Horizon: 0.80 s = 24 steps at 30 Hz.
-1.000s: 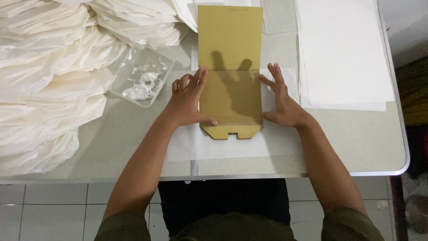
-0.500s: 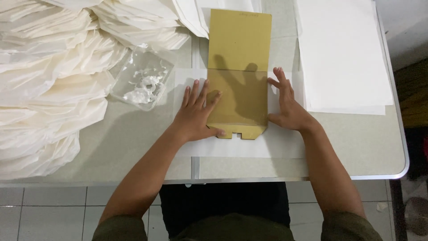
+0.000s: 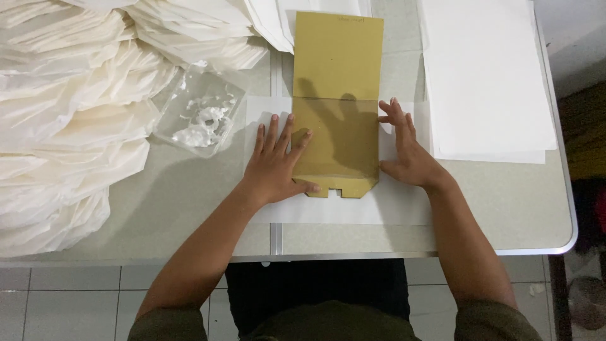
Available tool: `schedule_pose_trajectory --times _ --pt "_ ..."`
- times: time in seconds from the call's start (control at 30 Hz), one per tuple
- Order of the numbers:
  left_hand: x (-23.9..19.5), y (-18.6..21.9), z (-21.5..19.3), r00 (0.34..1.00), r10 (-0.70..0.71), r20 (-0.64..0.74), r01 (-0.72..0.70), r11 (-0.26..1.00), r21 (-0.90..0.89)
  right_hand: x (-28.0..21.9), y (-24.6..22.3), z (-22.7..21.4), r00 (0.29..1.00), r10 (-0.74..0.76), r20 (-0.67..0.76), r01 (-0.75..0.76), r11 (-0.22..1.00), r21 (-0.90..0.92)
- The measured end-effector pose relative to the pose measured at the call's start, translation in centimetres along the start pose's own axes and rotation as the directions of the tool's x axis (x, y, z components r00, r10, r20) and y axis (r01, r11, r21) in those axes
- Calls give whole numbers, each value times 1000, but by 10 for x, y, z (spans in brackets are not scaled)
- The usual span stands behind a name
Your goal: Assembling a paper box by folding a cardboard template and wrapping it with paper sheets
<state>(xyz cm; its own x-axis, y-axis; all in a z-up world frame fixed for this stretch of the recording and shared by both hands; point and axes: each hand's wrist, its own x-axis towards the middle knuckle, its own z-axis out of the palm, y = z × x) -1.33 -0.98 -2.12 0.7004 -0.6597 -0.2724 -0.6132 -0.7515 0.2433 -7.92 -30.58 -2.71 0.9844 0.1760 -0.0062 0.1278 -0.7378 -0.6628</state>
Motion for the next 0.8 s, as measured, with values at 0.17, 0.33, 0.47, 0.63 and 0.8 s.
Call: schedule_pose_trajectory --times 0.17,0.33,0.47,0.63,0.8 --pt "2 -2 3 1000 8 -5 -8 1000 8 2 0 1 999 31 -25 -31 999 8" --pt "2 -1 1 1000 4 -5 -4 1000 -16 0 -4 -2 996 84 -27 -81 992 98" --pt "2 -1 0 1000 -7 4 7 1000 -23 0 0 -1 998 49 -49 -42 990 131" --pt "2 -3 0 1000 3 12 -2 999 -43 -1 -4 -4 998 50 -47 -43 989 145" --pt "1 -1 -7 999 -3 39 4 999 -46 -1 19 4 998 8 -56 -1 992 128"
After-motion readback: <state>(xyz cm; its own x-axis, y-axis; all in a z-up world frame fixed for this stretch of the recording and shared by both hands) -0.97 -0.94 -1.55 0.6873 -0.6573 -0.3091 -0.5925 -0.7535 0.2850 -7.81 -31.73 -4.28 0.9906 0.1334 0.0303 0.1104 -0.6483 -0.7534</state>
